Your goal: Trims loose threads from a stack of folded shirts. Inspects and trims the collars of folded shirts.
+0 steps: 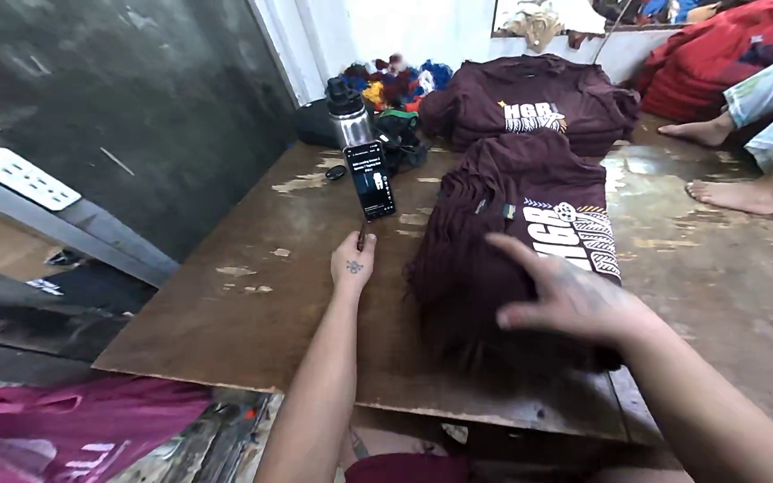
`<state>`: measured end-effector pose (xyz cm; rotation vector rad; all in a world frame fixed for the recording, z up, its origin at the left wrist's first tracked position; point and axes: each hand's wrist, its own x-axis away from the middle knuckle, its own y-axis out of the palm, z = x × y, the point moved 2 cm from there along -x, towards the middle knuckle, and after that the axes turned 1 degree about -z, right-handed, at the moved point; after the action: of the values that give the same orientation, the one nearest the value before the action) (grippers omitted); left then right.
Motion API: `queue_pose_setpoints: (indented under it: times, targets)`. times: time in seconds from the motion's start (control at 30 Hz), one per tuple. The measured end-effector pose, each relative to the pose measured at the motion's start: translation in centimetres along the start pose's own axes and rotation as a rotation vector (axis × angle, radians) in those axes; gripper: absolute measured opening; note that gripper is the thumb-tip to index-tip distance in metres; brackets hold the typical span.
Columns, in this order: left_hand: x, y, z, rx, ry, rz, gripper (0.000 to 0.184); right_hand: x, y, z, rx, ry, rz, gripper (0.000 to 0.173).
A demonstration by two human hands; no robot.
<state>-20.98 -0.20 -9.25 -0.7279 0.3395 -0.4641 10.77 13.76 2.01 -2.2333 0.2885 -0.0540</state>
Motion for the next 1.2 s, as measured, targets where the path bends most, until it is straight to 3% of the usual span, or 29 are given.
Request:
queue_pose_setpoints:
  times: [0.07, 0.1, 0.13, 0.2, 0.23, 0.3, 0.33, 0.4, 0.5, 0.63, 0.7, 0.77, 0.83, 1.03, 1.2]
  targets:
    - [-0.2, -0.2, -0.1, 0.032, 0.002, 0.003, 0.036, 4.9, -0.8, -2.8, -0.255, -0.415, -0.050, 0.065]
    - [-0.2, -0.2, 0.0, 0.035, -0.007, -0.002, 0.036, 6.4, -1.7, -2.6, -0.381, -0.520, -0.068, 0.053]
    - [-0.1, -0.2, 0.0, 0.026, -0.017, -0.008, 0.037, 6.9, -2.8, -1.5, -0.393, -0.543, 0.024, 0.045]
    - [0.1, 0.0, 0.1, -0.006, -0.021, -0.022, 0.037, 4.9, -5.0, 2.7, -0.106, -0.389, 0.329, 0.030]
    - [0.2, 0.1, 0.1, -0.022, -0.017, -0.026, 0.037, 3.0, -5.2, 4.7, 0.059, -0.229, 0.380, 0.031]
    - [0.5, 0.1, 0.4, -0.043, -0.003, -0.024, 0.037, -0.9, -2.4, 6.4, 0.179, 0.055, 0.194, 0.042]
    - [0.7, -0.1, 0.5, -0.042, 0.007, -0.020, 0.036, -1.8, 0.4, 6.0, 0.199, 0.060, 0.062, 0.047]
    - [0.7, -0.3, 0.9, -0.022, 0.027, -0.007, 0.035, -1.6, 4.6, 3.8, 0.247, -0.102, -0.044, 0.070]
    - [0.7, -0.6, 1.3, -0.017, 0.003, -0.037, 0.036, -0.7, 3.6, -0.9, 0.175, -0.137, -0.137, 0.080]
    - [0.9, -0.7, 2.0, -0.076, -0.060, -0.057, 0.038, -4.2, 6.0, -2.3, 0.299, 0.094, -0.247, 0.094]
    - [1.0, -1.1, 2.4, -0.050, -0.053, -0.064, 0.040, -4.6, 6.5, -2.1, 0.143, -0.067, -0.126, 0.087]
    - [1.9, -1.8, 3.1, 0.027, -0.029, -0.093, 0.043, -3.5, 5.6, -2.0, -0.154, -0.262, -0.002, 0.069]
    - [3.3, -2.6, 3.9, 0.109, 0.033, -0.136, 0.043, -1.7, 4.8, -1.6, -0.255, -0.356, 0.122, 0.067]
    - [7.7, -1.5, 8.4, 0.433, 0.251, -0.504, 0.045, 7.0, 3.9, 3.0, 0.173, -0.162, 0.486, 0.071]
    - [10.3, -0.4, 10.8, 0.498, 0.144, -0.494, 0.042, 13.7, 3.4, 8.7, 0.205, 0.122, 0.461, 0.083]
